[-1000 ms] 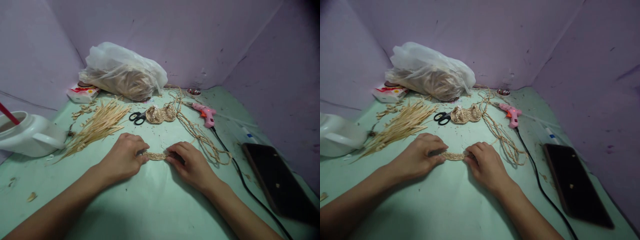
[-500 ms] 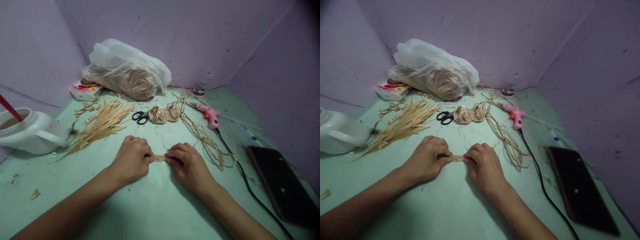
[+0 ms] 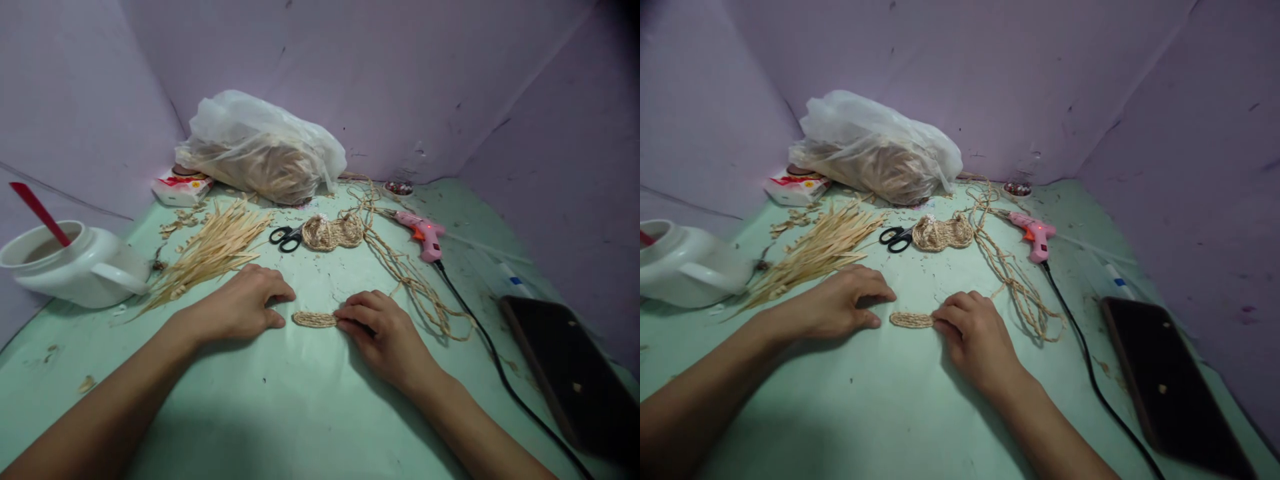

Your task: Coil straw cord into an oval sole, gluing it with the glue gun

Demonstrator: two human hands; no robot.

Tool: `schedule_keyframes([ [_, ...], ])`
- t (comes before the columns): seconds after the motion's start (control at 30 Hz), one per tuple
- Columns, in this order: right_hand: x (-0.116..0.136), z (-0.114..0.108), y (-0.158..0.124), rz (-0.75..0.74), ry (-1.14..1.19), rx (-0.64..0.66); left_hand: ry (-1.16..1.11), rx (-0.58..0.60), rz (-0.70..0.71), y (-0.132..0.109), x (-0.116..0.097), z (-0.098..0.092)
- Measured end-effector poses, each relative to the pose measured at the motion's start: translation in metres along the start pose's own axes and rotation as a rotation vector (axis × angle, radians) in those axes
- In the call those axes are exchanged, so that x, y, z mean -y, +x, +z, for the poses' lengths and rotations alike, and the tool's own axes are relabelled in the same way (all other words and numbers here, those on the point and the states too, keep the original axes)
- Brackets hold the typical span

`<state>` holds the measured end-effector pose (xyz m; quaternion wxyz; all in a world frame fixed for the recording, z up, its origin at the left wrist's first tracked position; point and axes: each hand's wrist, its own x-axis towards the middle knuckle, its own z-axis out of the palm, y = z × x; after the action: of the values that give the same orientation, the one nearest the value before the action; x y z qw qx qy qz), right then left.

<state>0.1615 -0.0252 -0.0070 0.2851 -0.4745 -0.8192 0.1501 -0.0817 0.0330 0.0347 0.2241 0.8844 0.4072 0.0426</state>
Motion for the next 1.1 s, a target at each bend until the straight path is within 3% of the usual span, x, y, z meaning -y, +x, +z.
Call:
schedule_keyframes([
  [0.1,0.001,-0.001,0.000,0.005,-0.002,0.003,0.002,0.035,-0.091,-0.005,0.006,-0.012],
  [0.17,0.001,-0.001,0.000,0.017,-0.010,0.013,-0.047,-0.002,-0.120,-0.007,0.004,-0.015],
  [0.27,0.003,-0.002,0.001,0.032,-0.016,0.031,-0.154,-0.182,-0.071,-0.004,-0.010,-0.006],
  [0.37,0.004,-0.002,0.001,0.032,-0.013,0.024,-0.215,-0.366,-0.007,0.004,-0.028,0.017],
  [0.53,0.003,-0.001,0.001,0.027,-0.007,-0.003,-0.126,-0.348,0.032,0.018,-0.047,0.047],
  [0.7,0.006,-0.002,0.001,0.045,-0.018,0.000,-0.146,-0.342,0.018,0.023,-0.047,0.049],
  [0.8,0.011,-0.002,0.003,0.032,-0.049,-0.036,-0.265,-0.486,-0.062,0.020,-0.044,0.046],
  [0.9,0.015,0.000,0.007,0.017,-0.077,-0.023,-0.430,-0.653,-0.230,0.017,-0.041,0.047],
  [1.0,0.018,0.001,0.011,0.010,-0.082,0.038,-0.536,-0.686,-0.328,0.014,-0.038,0.051],
  [1.1,0.020,0.002,0.015,-0.037,-0.150,0.043,-0.523,-0.678,-0.324,0.014,-0.036,0.055],
])
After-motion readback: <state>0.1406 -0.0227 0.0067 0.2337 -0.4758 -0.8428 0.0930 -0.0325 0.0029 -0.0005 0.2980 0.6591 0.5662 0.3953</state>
